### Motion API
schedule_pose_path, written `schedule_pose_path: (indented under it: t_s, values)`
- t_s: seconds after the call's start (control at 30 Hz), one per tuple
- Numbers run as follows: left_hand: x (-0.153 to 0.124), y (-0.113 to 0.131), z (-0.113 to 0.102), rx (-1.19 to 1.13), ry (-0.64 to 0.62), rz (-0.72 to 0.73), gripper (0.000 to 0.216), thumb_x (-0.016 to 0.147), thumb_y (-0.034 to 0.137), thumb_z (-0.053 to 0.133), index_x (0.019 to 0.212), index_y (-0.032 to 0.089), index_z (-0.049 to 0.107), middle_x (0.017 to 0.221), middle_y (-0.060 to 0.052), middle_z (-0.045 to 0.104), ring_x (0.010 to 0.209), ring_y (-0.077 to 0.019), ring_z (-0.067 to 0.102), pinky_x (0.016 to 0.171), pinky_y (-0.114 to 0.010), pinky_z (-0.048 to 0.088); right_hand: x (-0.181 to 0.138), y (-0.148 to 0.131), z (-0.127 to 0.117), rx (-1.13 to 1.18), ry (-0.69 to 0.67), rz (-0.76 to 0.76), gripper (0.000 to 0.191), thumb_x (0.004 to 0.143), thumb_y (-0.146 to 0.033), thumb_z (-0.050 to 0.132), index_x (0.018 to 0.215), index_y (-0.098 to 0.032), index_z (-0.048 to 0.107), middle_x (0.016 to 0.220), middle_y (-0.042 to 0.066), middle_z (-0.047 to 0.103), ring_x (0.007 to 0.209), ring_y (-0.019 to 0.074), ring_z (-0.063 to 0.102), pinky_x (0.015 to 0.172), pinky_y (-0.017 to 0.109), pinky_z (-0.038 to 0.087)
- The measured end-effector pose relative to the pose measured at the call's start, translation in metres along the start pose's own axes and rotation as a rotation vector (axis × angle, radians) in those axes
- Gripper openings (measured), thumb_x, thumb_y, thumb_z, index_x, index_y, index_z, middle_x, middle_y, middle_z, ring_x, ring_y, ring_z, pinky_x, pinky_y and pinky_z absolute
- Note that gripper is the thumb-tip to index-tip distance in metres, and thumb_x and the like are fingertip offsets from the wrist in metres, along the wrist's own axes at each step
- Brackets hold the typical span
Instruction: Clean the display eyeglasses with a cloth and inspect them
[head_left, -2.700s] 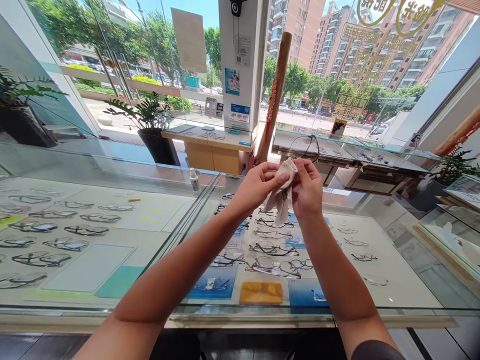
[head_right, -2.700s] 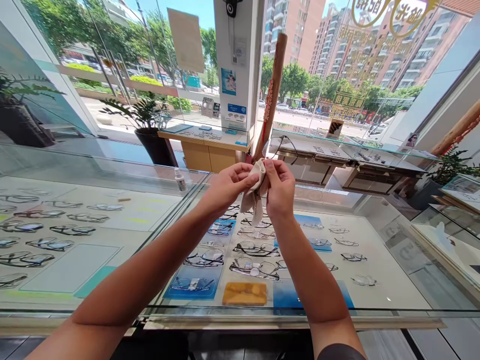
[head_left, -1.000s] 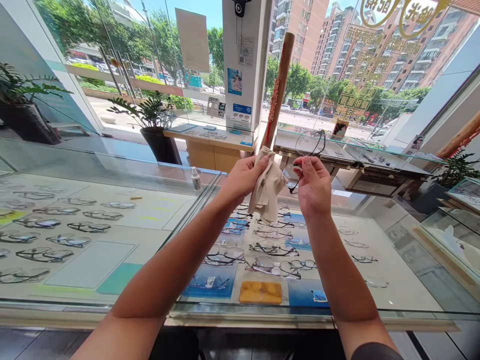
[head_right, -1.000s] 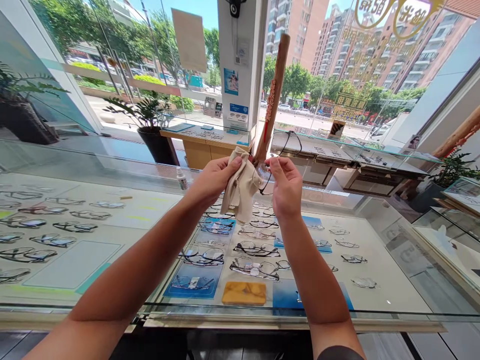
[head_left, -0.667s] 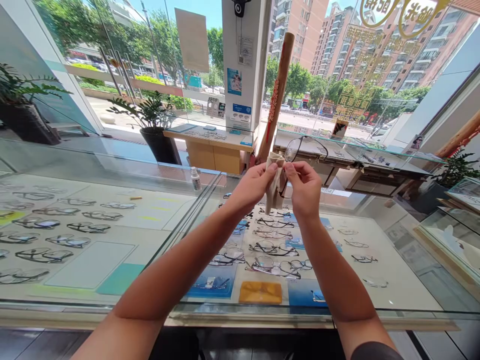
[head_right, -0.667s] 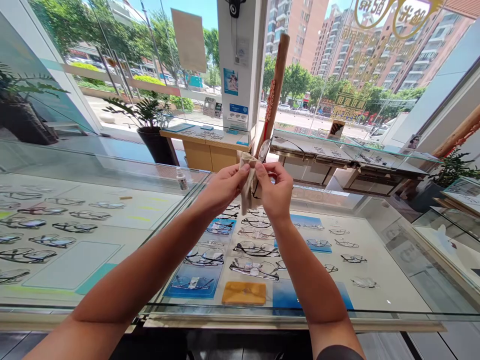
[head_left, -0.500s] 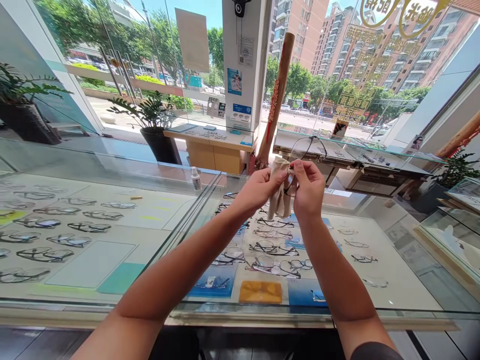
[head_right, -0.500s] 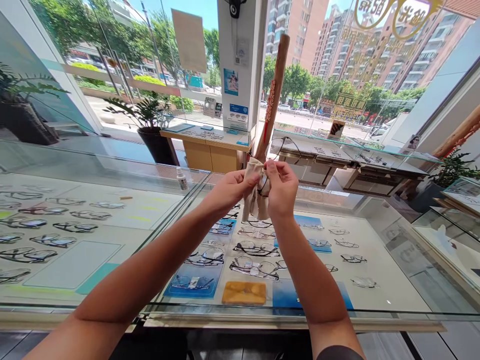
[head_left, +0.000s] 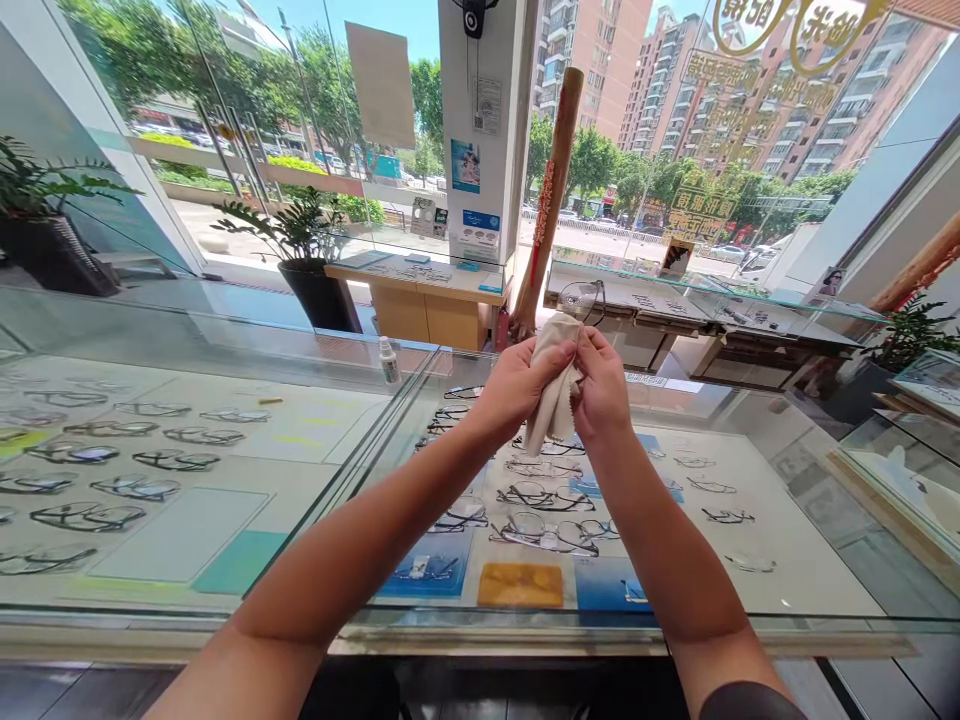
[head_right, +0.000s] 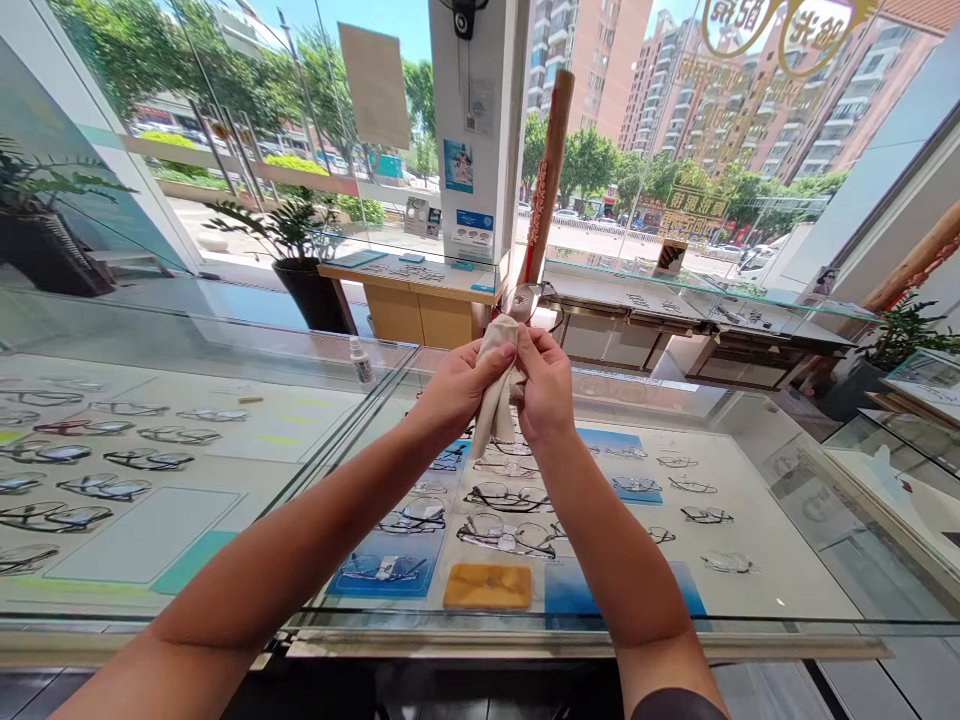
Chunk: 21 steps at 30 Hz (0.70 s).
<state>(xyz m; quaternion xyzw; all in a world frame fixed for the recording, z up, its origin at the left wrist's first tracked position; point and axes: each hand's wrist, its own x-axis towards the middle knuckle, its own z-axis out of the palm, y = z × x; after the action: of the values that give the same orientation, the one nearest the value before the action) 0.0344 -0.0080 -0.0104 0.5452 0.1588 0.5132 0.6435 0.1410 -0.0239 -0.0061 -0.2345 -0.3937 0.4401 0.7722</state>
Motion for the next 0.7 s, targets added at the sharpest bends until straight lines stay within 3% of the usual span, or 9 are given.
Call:
schedule_pose_path:
  t_s: [0.2, 0.4, 0.53, 0.7]
  values:
    - [0.005, -0.007, 0.0, 0.136, 0.124, 0.113, 0.07, 0.079, 0.085, 0.079, 0.078, 0.017, 0.064, 0.066, 0.0, 0.06, 0.059, -0.0107, 0.049, 0.053, -0.024, 0.038, 0.0, -0.001, 0.0, -0.047, -0.02, 0.007, 0.038, 0.071, -0.053, 0.096, 0.083, -0.024, 0.075, 0.08, -0.002, 0.07, 0.072, 0.0128, 0.061, 0.068, 0.028, 0.054]
    - [0.005, 0.007, -0.019, 0.368, 0.138, 0.19, 0.07, 0.089, 0.086, 0.067, 0.071, 0.02, 0.056, 0.063, 0.0, 0.051, 0.058, -0.0123, 0.04, 0.053, -0.028, 0.032, 0.003, -0.004, -0.005, -0.092, -0.045, -0.045, 0.033, 0.081, -0.054, 0.089, 0.086, -0.025, 0.073, 0.09, 0.001, 0.071, 0.083, 0.015, 0.063, 0.081, 0.032, 0.055]
    - [-0.003, 0.027, -0.06, 0.574, 0.213, 0.157, 0.065, 0.093, 0.081, 0.062, 0.071, 0.021, 0.051, 0.066, -0.001, 0.049, 0.062, -0.0152, 0.041, 0.057, -0.03, 0.033, 0.005, -0.012, -0.01, -0.1, -0.037, -0.045, 0.027, 0.084, -0.052, 0.086, 0.088, -0.027, 0.074, 0.1, 0.003, 0.072, 0.09, 0.0162, 0.062, 0.082, 0.033, 0.055]
    - [-0.023, 0.049, -0.142, 0.902, 0.357, -0.076, 0.036, 0.089, 0.053, 0.06, 0.074, 0.021, 0.055, 0.075, -0.006, 0.059, 0.073, -0.0227, 0.05, 0.066, -0.034, 0.039, 0.004, -0.025, -0.012, -0.121, -0.138, 0.034, 0.023, 0.084, -0.048, 0.085, 0.085, -0.027, 0.077, 0.098, 0.002, 0.071, 0.087, 0.0157, 0.062, 0.082, 0.032, 0.054]
